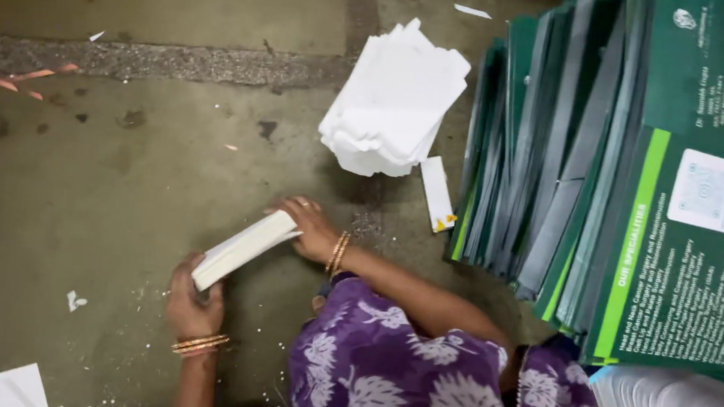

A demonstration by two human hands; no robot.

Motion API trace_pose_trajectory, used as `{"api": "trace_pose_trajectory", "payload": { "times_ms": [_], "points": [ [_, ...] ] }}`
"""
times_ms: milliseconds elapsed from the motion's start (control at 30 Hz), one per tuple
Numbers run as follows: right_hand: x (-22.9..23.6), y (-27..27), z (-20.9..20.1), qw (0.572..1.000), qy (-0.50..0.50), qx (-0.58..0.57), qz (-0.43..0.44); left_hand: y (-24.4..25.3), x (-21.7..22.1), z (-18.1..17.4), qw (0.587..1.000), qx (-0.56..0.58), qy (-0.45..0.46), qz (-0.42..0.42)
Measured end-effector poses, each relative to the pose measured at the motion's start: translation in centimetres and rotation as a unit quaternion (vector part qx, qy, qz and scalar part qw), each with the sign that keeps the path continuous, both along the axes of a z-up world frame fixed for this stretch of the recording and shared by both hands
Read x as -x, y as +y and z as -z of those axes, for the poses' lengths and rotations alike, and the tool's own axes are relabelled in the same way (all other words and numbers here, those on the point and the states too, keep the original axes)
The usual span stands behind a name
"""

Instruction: The person sits on the floor and separates pre-cut white paper pieces from larger sheets by hand. They repeatedly pull out the smaller pieces, stack them, and place the remaining larger sheets aside.

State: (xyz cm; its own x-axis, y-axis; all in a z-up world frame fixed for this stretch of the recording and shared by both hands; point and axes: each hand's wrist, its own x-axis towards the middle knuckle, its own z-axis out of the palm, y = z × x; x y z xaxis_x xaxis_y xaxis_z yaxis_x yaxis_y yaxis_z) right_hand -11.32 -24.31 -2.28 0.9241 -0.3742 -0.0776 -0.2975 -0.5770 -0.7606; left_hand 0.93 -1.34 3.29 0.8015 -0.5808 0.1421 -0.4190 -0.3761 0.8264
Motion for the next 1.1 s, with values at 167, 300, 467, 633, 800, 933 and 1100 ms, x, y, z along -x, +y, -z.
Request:
{"api": "trace_pose_trajectory", "payload": {
  "times_ms": [167, 300, 467, 633, 800, 933, 1100],
  "points": [
    [-1.2, -1.2, -0.2, 0.997, -0.060, 0.046, -0.013, -0.3, 0.0, -1.3, 0.993, -0.105, 0.056, -0.022],
    [-0.1, -2.4, 0.0, 0.998, 0.030, -0.012, -0.052, 1.2, 0.3, 1.9, 0.960, -0.077, 0.256, -0.087],
    [1.2, -4.6, 0.2, 0.946, -0.104, -0.300, 0.069, 0.2, 1.5, 4.1, 0.894, 0.060, 0.427, -0.122],
    [3.5, -5.2, 2.9, 0.824, -0.057, -0.534, 0.180, -4.7, 1.2, -0.3, 0.826, -0.010, 0.515, -0.230],
    [5.7, -4.2, 4.7, 0.819, -0.012, -0.533, 0.211, -9.6, -2.2, 7.2, 0.830, 0.120, 0.499, -0.220],
    [7.6, -5.3, 5.7, 0.826, -0.019, -0.519, 0.221, -17.8, -5.4, 8.4, 0.822, 0.137, 0.510, -0.214],
    [12.0, -7.5, 7.0, 0.831, -0.012, -0.491, 0.263, -26.0, -8.6, 14.4, 0.842, 0.070, 0.502, -0.185]
  ]
}}
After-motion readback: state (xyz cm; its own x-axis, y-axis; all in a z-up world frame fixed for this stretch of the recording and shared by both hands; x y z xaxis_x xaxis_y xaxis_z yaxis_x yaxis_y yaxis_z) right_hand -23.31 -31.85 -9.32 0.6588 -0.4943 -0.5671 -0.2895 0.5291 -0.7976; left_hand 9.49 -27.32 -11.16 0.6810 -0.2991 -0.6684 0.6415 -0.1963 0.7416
